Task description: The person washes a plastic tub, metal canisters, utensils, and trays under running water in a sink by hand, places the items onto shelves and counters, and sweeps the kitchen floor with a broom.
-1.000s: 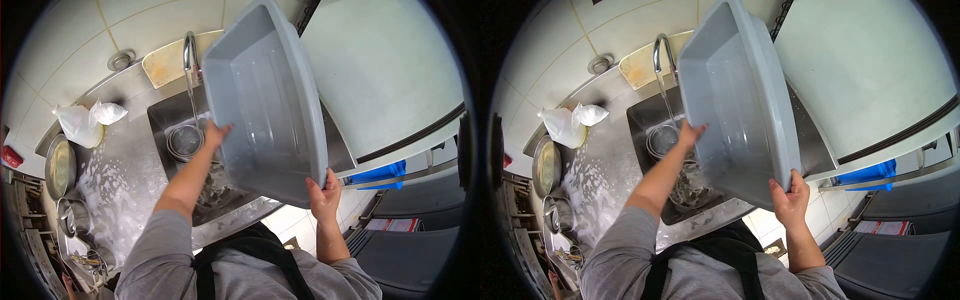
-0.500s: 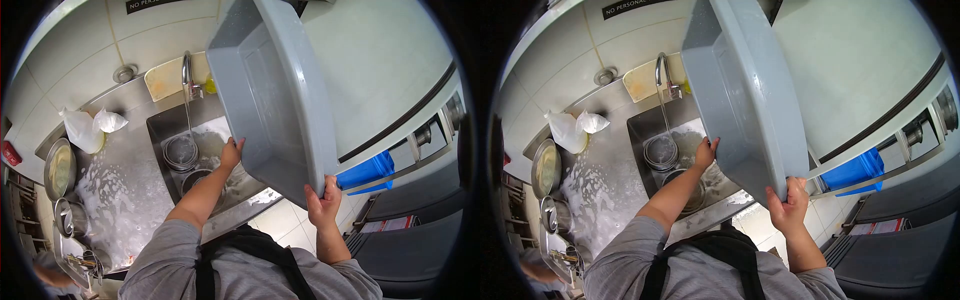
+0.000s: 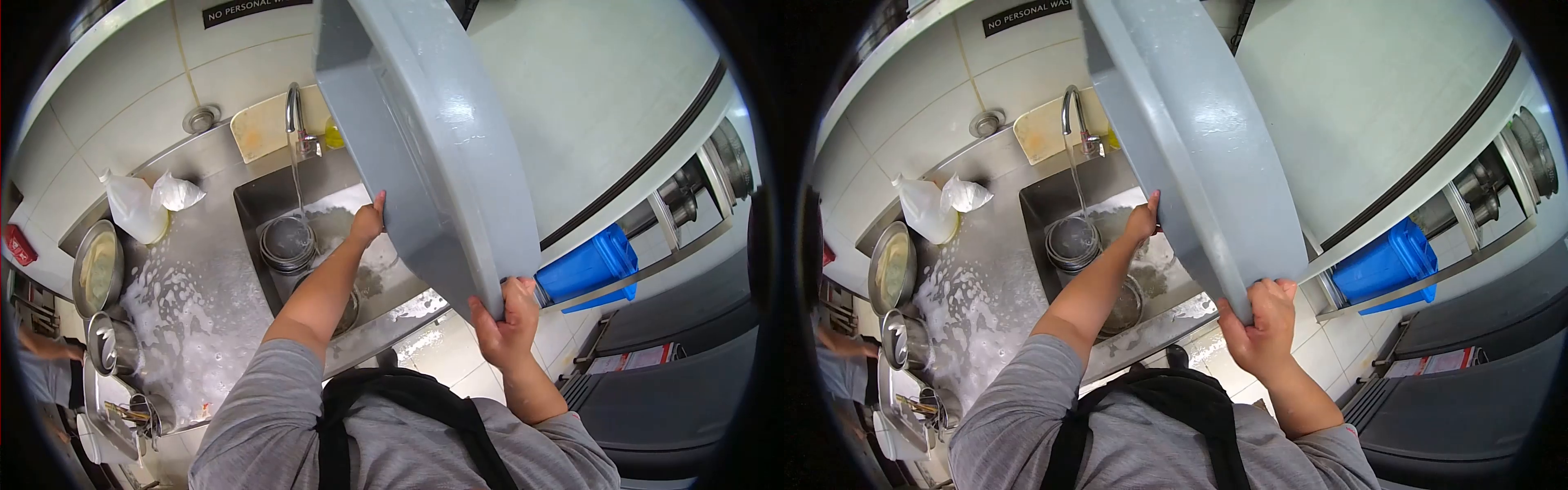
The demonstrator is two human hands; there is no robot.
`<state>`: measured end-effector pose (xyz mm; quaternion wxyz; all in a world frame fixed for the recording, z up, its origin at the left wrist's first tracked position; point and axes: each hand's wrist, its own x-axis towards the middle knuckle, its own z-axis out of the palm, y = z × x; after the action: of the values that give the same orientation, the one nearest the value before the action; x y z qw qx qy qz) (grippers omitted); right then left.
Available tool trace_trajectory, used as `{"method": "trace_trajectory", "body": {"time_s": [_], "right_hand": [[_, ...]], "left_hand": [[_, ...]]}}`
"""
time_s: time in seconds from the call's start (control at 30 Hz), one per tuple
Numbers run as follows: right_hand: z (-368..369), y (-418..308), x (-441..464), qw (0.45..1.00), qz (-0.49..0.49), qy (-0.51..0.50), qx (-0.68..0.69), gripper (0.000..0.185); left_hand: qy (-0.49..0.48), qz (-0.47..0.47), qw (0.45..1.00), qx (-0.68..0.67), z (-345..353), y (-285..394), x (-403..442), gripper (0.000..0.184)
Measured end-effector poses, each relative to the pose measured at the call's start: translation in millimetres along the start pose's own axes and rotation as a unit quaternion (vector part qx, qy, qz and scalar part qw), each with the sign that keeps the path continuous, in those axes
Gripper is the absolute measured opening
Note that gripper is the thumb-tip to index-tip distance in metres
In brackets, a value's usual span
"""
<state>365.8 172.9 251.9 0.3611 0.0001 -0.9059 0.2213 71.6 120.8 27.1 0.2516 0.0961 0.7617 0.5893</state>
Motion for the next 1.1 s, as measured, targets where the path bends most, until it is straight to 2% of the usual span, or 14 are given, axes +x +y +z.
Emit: {"method": "trace_trajectory", "body": {"time_s": [0.07,0.13,0.2,0.23,0.3,0.37,0.4,0.47,0.67,0.8,0.87,0.9,0.97,1.1], "right_hand": [[-4,6,-1,0.999,0.039,0.011,0.026,0.021],[-6,13,-4,0.995,0.076,0.023,0.052,0.020],[-5,19,-9,0.942,0.252,0.007,0.223,0.015],[-5,15,-6,0.892,0.298,0.000,0.340,0.008],[12,18,-6,0.862,0.319,0.026,0.394,0.008],[35,32,-13,0.813,0.346,0.054,0.465,0.013],[44,33,-13,0.811,0.346,0.046,0.469,0.013],[63,28,-16,0.757,0.411,0.046,0.506,0.015],[102,29,-24,0.682,0.417,-0.055,0.598,0.017],[114,40,-25,0.653,0.443,-0.141,0.598,0.022],[123,50,-25,0.644,0.449,-0.174,0.594,0.024],[131,56,-26,0.664,0.455,-0.204,0.557,0.026],[161,78,-37,0.703,0.447,-0.257,0.490,0.032],[233,109,-40,0.726,0.403,-0.332,0.448,0.034]], "left_hand": [[-0.047,0.098,0.991,-0.078,1,-25,7,0.061],[-0.010,0.113,0.991,-0.068,-16,-17,-6,0.050],[0.028,0.127,0.990,-0.058,-37,-5,-21,0.040],[0.080,0.140,0.985,-0.056,-49,1,-22,0.037],[0.137,0.152,0.977,-0.055,-76,8,-19,0.034],[0.215,0.101,0.965,0.114,-106,4,-10,0.039],[0.222,0.095,0.964,0.114,-118,5,-10,0.039],[0.274,0.007,0.913,0.302,-145,9,-22,0.048],[0.301,-0.089,0.871,0.379,-225,6,-62,0.061],[0.283,-0.131,0.866,0.390,-283,-3,-98,0.057],[0.249,-0.095,0.922,0.282,-304,1,-132,0.046],[0.255,-0.103,0.918,0.286,-306,12,-151,0.046],[0.184,-0.089,0.976,0.074,-301,46,-195,0.046],[0.255,-0.049,0.964,-0.054,-286,72,-238,0.047]]}}
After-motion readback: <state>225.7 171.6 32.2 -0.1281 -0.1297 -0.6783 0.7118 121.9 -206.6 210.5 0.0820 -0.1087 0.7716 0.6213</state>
